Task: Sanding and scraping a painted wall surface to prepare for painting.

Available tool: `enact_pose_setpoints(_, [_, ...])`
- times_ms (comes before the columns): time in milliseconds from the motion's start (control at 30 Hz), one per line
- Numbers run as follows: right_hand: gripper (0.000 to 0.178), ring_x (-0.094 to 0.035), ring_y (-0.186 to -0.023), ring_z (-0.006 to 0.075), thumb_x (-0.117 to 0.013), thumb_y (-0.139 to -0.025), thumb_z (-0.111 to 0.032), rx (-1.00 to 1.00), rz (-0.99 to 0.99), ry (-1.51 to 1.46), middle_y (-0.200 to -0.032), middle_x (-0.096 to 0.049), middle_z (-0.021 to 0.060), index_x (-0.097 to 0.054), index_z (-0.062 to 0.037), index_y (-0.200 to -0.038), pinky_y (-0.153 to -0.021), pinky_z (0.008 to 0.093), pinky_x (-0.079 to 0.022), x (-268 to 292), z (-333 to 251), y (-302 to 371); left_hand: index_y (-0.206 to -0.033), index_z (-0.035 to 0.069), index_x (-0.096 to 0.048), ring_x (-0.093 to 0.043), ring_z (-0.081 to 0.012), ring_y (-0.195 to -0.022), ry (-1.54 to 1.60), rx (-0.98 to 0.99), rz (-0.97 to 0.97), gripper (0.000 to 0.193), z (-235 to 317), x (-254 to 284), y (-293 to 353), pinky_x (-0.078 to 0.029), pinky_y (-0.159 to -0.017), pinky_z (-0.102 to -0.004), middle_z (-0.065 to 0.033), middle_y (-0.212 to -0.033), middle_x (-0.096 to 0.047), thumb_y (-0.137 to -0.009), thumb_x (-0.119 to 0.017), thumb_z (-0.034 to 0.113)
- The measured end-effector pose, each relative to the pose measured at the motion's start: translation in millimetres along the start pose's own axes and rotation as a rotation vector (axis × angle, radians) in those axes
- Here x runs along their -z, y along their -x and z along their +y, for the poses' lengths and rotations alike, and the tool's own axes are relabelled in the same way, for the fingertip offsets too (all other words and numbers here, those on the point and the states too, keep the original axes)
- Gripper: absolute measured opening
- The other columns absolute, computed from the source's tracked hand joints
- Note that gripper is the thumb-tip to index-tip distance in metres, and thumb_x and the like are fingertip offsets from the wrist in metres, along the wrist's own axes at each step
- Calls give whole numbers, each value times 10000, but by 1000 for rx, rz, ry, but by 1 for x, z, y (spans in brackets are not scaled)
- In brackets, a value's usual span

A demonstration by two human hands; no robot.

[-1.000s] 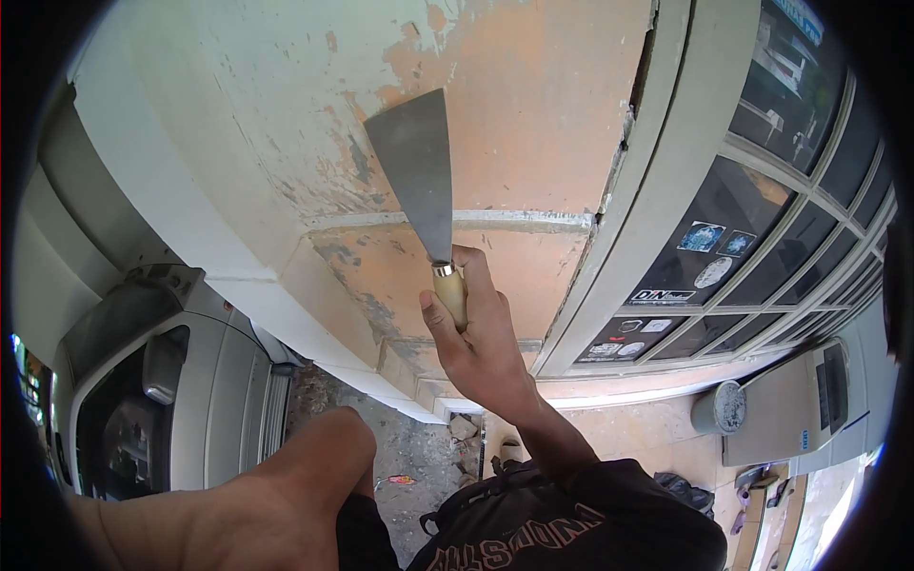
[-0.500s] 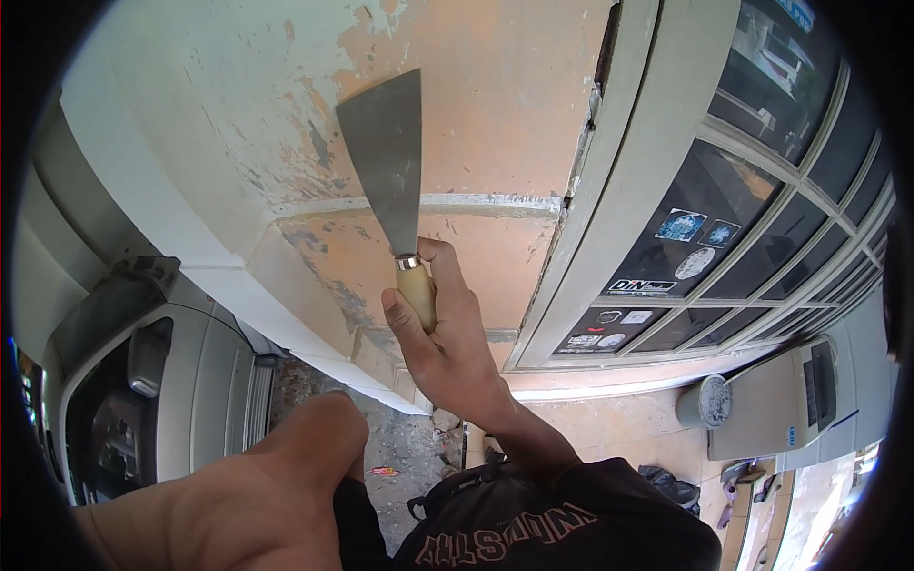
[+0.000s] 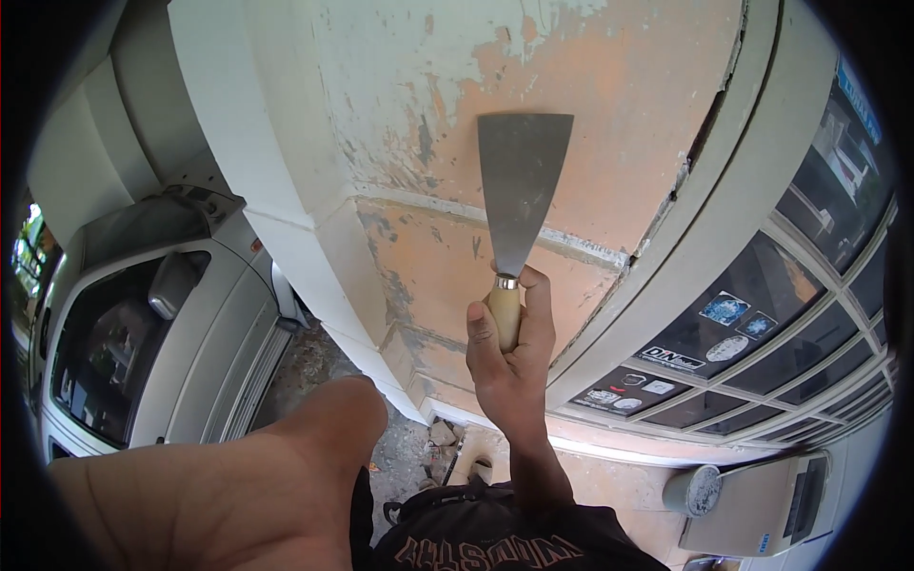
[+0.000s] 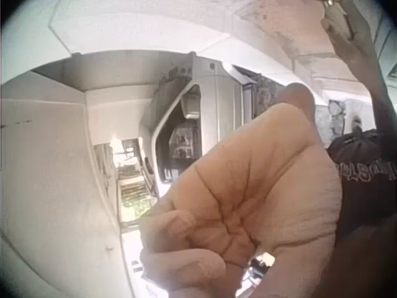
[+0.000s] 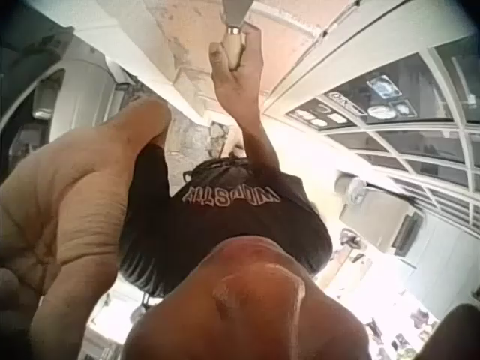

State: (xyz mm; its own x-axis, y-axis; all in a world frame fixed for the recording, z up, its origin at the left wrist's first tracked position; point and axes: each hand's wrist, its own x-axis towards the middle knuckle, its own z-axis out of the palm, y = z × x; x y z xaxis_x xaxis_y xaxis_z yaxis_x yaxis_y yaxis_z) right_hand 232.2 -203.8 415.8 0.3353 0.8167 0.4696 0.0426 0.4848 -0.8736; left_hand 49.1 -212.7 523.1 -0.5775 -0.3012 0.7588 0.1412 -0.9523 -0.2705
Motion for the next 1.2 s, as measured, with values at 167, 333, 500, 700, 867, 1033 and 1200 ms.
enact_pose_setpoints(167, [349,-360,-431,10,-549,-949,-158,11,-1,-19,-622,-447,-37,-383,-41,-1233,-383,175,-268,-1,9,-2,-1273,-77,-391,-519,-337,-1097,-60,-16,21,607,-1,-10,-4,-423,-911,-346,-274,-1258,-462,-945,-477,427])
enact_pose_setpoints(333, [329,-338,-396,22,-497,-976,-197,26,3,-35,-610,-451,-13,-399,-32,-1244,-368,182,-262,-7,13,-6,-1268,-76,-398,-523,-333,-1090,-87,19,47,595,-3,-7,-6,-424,-909,-345,-273,-1250,-469,-947,-478,419])
enact_pose_setpoints(500, [381,-328,-388,26,-446,-995,-243,-15,-23,-182,-602,-449,-1,-397,-6,-1289,-368,179,-259,-8,7,-10,-1263,-75,-404,-528,-330,-1083,-79,61,71,583,-4,-30,0,-424,-908,-343,-271,-1242,-476,-950,-478,411])
enact_pose_setpoints(700, [443,-396,-527,40,-446,-993,-213,-25,-25,-51,-655,-471,-1,-344,27,-1352,-477,198,-341,1,10,-7,-1074,-56,-628,-586,-253,-1039,-227,500,-680,317,-35,-19,98,-449,-872,-331,-169,-1096,-639,-880,-636,194])
enact_pose_setpoints(867, [543,-363,-497,18,-436,-989,-195,44,-10,16,-676,-456,-24,-228,19,-1443,-431,163,-293,-8,12,0,-1175,-33,-602,-498,-321,-1226,-205,479,-892,389,-58,-37,130,-414,-988,-403,-142,-1238,-594,-836,-668,147])
enact_pose_setpoints(1033, [598,-401,-567,43,-402,-939,-66,54,16,241,-750,-524,23,-136,40,-1463,-512,183,-352,-11,0,-3,-1150,-25,-627,-407,-315,-1294,-329,503,-1045,393,-60,-43,135,-296,-1049,-433,-117,-1263,-586,-852,-649,231])
enact_pose_setpoints(1200, [560,-572,-571,227,-423,-938,-33,91,42,364,-705,-571,179,-200,23,-1448,-563,273,-438,-15,-2,-7,-1108,55,-677,-416,-265,-1242,-404,478,-1006,395,-72,-43,145,-243,-1005,-438,-27,-1238,-616,-889,-589,372])
